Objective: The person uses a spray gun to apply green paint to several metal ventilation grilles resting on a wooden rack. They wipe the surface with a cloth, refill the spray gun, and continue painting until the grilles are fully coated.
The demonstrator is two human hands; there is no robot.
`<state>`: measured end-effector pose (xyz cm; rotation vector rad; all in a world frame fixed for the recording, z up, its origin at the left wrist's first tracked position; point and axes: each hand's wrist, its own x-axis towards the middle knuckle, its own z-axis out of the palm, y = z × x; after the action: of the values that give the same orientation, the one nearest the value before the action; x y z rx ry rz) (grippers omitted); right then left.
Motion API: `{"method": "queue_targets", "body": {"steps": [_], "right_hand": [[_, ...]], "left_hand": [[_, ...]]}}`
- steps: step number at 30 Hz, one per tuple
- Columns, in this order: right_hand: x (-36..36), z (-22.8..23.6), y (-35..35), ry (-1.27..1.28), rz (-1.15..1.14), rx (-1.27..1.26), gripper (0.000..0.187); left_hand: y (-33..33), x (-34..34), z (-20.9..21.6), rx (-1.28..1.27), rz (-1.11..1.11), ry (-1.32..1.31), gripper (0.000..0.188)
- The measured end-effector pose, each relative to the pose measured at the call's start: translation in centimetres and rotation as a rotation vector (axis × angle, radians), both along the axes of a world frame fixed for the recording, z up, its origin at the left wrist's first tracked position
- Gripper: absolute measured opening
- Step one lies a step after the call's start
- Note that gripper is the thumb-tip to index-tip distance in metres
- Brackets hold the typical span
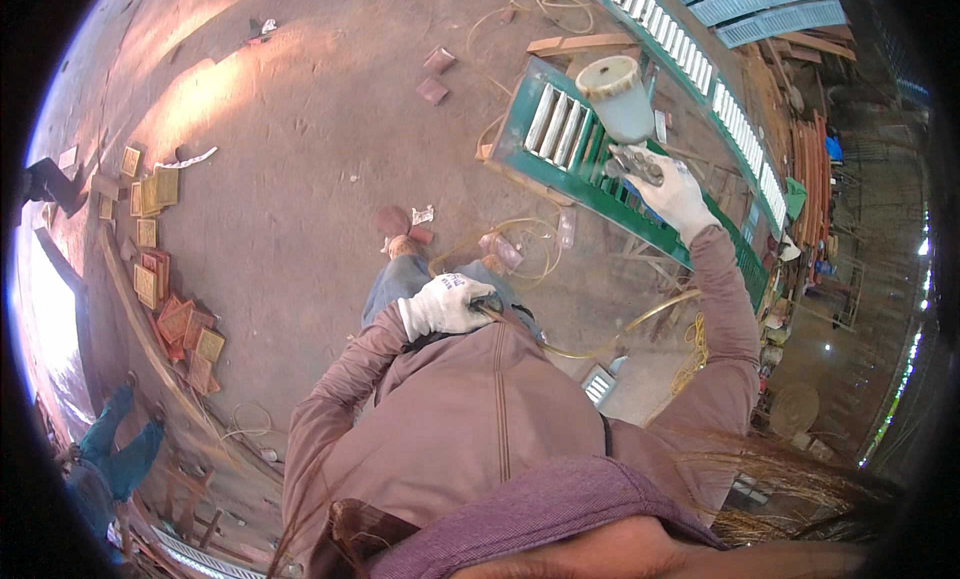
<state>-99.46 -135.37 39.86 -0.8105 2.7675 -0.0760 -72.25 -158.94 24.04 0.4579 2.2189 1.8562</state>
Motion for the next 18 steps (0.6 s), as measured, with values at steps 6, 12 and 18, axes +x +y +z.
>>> {"method": "queue_targets", "body": {"steps": [6, 12, 18], "right_hand": [[-2.7, -1.5, -2.7, 0.280, 0.020, 0.083, 0.043], [-2.7, -2.0, -3.7, 0.187, -0.017, 0.051, 0.043], [-0.2, -0.2, -2.4, -0.034, 0.040, 0.024, 0.044]], "left_hand": [[-0.2, 0.2, -0.6, -0.071, -0.048, -0.018, 0.020], [-0.3, 0.6, -1.0, -0.076, -0.026, -0.023, 0.021], [-0.9, 0.7, -0.6, -0.010, 0.010, -0.036, 0.019]]}}
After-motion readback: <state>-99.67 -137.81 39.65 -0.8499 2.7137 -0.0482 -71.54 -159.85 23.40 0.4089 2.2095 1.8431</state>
